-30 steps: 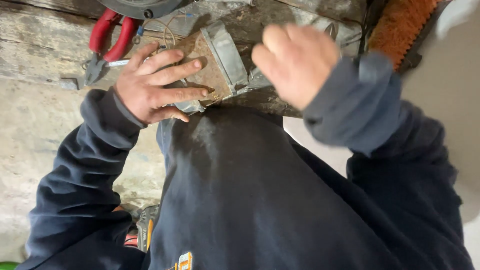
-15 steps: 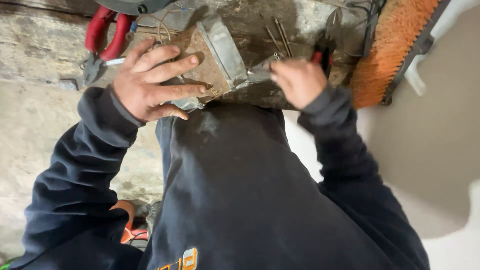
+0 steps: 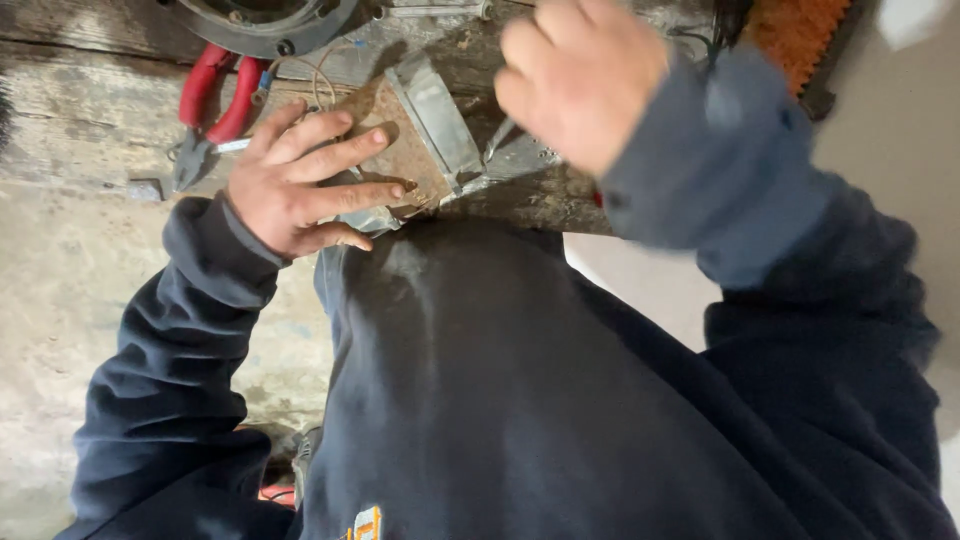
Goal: Disassembling and inspecting an electric motor on a workbench.
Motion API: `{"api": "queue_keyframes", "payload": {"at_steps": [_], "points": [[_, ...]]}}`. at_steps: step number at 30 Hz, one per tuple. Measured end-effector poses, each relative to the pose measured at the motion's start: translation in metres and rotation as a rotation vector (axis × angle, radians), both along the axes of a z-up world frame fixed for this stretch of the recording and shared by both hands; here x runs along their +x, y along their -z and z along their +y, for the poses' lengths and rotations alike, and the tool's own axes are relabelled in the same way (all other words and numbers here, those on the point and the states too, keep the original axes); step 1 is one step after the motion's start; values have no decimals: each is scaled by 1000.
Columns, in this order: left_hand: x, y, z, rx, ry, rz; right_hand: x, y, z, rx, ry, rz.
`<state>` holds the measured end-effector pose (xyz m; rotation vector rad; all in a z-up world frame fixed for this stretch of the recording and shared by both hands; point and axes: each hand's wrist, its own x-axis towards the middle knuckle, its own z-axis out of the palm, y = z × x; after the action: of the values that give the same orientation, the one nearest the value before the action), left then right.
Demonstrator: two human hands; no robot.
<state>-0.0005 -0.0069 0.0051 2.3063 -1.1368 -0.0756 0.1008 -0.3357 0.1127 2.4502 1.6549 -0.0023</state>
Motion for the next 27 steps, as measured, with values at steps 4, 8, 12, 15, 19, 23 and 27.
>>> {"api": "queue_keyframes", "payload": {"at_steps": [4, 8, 12, 15, 19, 23, 27], "points": [[1, 3, 1, -15, 2, 5, -43, -13, -9, -221, 91, 51], [1, 6, 2, -5, 4, 14, -72, 22, -34, -101, 407, 444], [2, 6, 4, -33, 14, -4, -108, 83, -45, 130, 657, 849], [2, 7, 4, -1, 21, 7, -112, 135, -47, 162, 627, 952], [0, 9, 4, -35, 27, -4, -75, 162, -56, 227, 560, 644], [1, 8, 3, -33, 28, 1, -20, 139, -44, 282, 162, 218], [0, 4, 2, -9, 12, -12, 21, 20, 8, 285, -124, -113]]}}
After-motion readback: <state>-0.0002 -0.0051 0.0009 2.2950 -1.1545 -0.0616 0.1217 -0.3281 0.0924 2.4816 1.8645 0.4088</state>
